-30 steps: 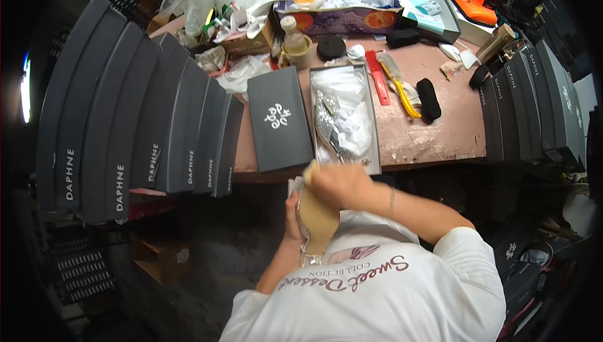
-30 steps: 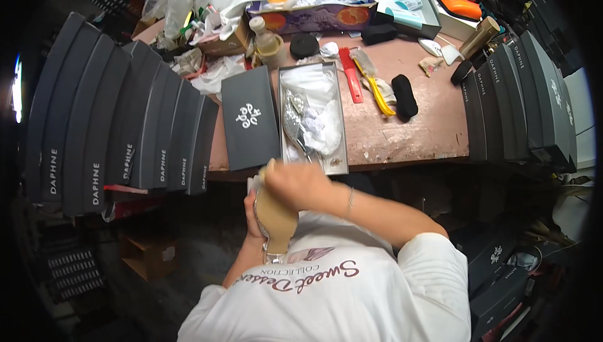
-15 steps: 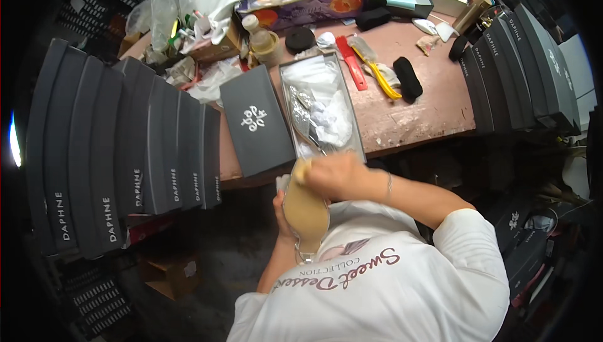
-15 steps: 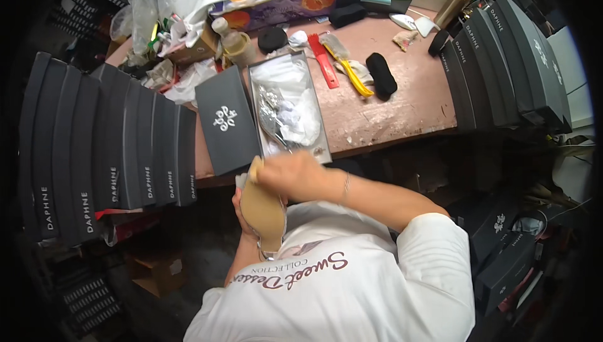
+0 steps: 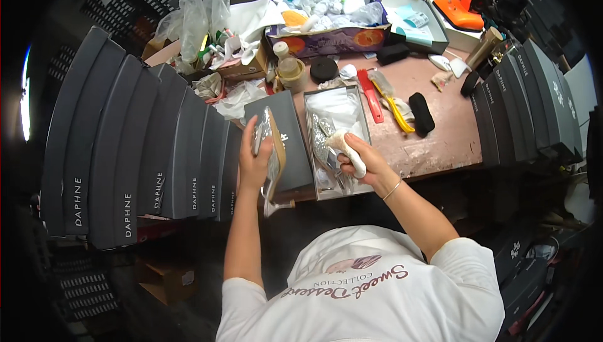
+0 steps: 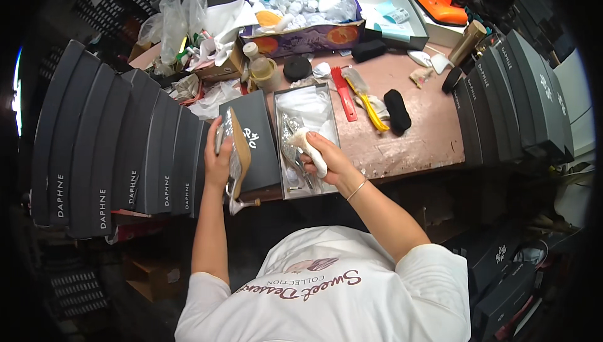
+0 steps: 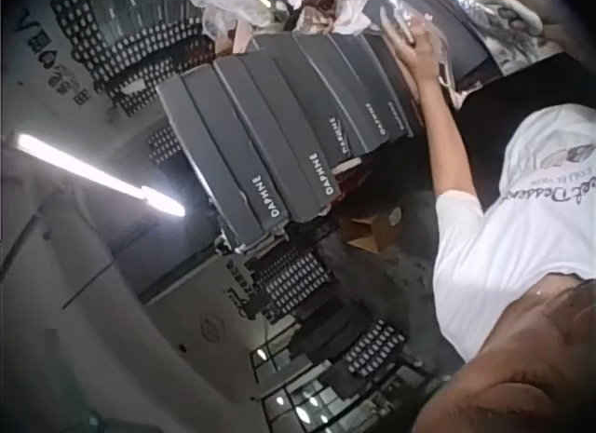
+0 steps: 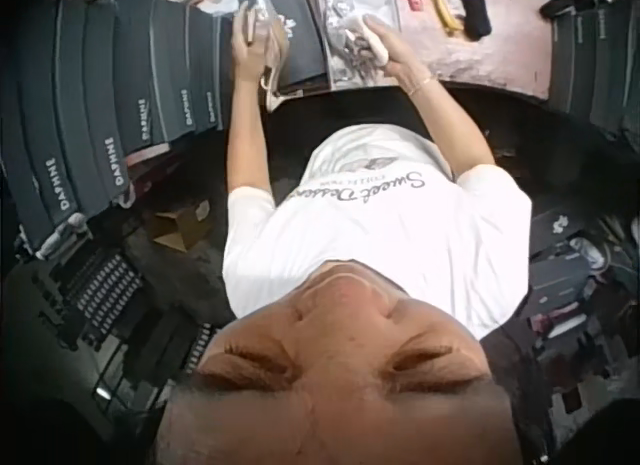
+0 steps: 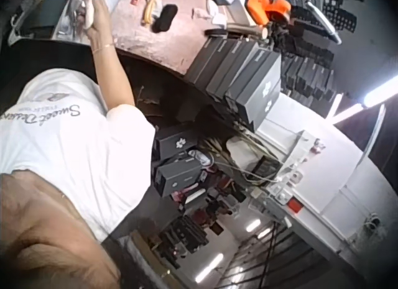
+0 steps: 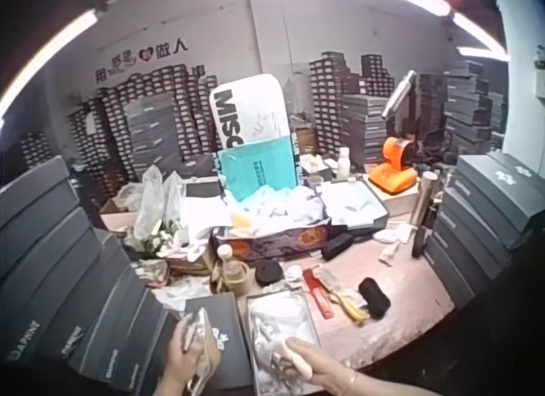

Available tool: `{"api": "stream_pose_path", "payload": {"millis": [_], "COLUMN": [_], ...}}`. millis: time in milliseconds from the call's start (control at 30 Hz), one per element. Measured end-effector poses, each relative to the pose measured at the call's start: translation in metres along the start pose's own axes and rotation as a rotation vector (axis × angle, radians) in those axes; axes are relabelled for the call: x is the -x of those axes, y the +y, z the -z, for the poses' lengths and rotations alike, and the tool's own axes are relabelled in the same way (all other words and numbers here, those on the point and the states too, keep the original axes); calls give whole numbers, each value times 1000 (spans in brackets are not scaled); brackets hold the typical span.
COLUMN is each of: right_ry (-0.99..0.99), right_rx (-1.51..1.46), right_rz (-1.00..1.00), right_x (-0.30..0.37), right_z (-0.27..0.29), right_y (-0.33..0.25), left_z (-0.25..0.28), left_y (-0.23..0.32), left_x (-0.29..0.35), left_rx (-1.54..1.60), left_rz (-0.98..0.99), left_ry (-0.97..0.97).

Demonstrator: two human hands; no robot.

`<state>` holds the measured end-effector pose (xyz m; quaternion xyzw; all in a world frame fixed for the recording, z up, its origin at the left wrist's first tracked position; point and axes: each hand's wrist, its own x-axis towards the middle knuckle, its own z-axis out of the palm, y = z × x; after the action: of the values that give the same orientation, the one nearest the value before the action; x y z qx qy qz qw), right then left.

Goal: Inspecting, cleaning with a brush, and packing glittery high-heeled shoes into boxes.

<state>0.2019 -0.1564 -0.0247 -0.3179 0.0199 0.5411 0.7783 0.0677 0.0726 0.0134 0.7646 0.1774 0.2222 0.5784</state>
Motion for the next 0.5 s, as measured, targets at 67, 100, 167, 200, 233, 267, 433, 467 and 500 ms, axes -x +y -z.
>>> {"api": "stream_pose_path", "payload": {"millis": [67, 100, 167, 200, 233, 267, 433, 467, 500], "right_ry": [-19, 16, 94, 121, 88, 92, 164, 104, 50], "right_rx": [2, 127, 381, 452, 526, 898, 1281, 1299, 1321], "right_rz": [12, 6, -5, -14, -11, 124, 19, -14, -52], "right_x": [-4, -7, -12, -10, -20, -22, -31, -33, -33], "right_z": [-1, 2, 7, -2, 9, 1, -21, -6, 3], "right_y": [5, 7, 8, 8, 17, 15, -7, -4, -1], "left_z": [6, 5, -3, -4, -9, -15, -20, -28, -30], "left_y": [-3, -18, -46, -47, -48, -50, -23, -12, -14], "left_x": [-22, -29, -43, -38, -32, -27, 16, 22, 26], "left_rx": [-247, -409, -724, -802, -836, -878, -587, -538, -523], "left_rz": [50, 2, -91, -110, -152, -189, -219, -220, -219], "left_ry": [-14, 13, 71, 38, 59, 76, 153, 147, 104]}}
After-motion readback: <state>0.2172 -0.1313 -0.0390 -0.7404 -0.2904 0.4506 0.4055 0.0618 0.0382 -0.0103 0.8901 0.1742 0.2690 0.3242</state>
